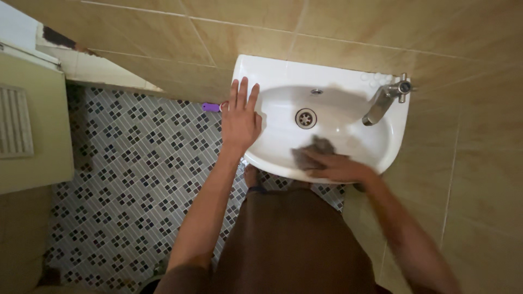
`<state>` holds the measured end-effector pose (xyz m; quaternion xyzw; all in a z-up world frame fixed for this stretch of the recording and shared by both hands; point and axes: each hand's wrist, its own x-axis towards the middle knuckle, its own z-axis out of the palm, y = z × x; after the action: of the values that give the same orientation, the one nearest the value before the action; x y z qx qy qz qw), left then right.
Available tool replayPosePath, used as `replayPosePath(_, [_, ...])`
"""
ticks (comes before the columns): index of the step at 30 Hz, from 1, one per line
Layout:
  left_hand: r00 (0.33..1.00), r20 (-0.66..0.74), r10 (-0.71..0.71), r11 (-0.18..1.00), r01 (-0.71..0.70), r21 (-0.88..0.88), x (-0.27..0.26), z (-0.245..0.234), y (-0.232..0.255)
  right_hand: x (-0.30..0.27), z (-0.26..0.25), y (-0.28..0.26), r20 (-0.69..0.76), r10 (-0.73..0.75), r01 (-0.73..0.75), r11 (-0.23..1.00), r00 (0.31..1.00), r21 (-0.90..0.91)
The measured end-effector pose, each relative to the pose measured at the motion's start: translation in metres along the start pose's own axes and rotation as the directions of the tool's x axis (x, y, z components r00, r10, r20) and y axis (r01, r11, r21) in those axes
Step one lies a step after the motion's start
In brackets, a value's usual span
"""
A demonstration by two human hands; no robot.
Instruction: The person cleans a white bathroom sink and the surrounding wall tiles using a cloth.
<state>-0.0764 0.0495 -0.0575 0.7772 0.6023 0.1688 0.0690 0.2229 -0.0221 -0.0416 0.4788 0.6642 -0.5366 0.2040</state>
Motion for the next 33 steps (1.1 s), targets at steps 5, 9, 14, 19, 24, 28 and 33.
replayPosePath(5, [0.999, -0.045, 0.007, 1.000, -0.007, 0.004, -0.002, 0.002, -0.001, 0.022, 0.040, -0.077, -0.264, -0.266, 0.206, 0.951, 0.927, -0.232])
replayPosePath(9, [0.999, -0.046, 0.018, 1.000, -0.018, 0.001, -0.004, 0.005, -0.003, -0.015, 0.036, -0.064, -0.210, -0.206, 0.204, 0.979, 0.956, -0.031])
replayPosePath(14, [0.997, -0.077, 0.012, 1.000, -0.012, -0.002, -0.004, 0.003, -0.003, -0.079, 0.008, -0.022, -0.341, 0.148, -0.221, 0.957, 0.928, -0.187])
replayPosePath(19, [0.998, -0.067, 0.018, 0.999, -0.020, -0.027, -0.002, 0.001, -0.002, -0.077, 0.005, -0.048, -0.372, 0.216, -0.353, 0.865, 0.903, -0.356])
replayPosePath(24, [1.000, -0.025, -0.016, 0.999, 0.015, -0.029, -0.002, 0.006, -0.004, -0.024, 0.032, -0.090, -0.280, -0.115, 0.098, 0.993, 0.953, -0.071])
replayPosePath(28, [0.994, -0.108, 0.021, 0.999, -0.017, 0.033, -0.004, 0.014, -0.007, -0.019, 0.046, -0.084, -0.426, -0.367, 0.178, 0.890, 0.827, -0.421])
replayPosePath(33, [0.997, -0.071, -0.008, 0.995, 0.001, -0.103, 0.000, 0.009, -0.007, -0.060, 0.027, -0.015, -0.509, 0.032, -0.275, 0.870, 0.860, -0.410])
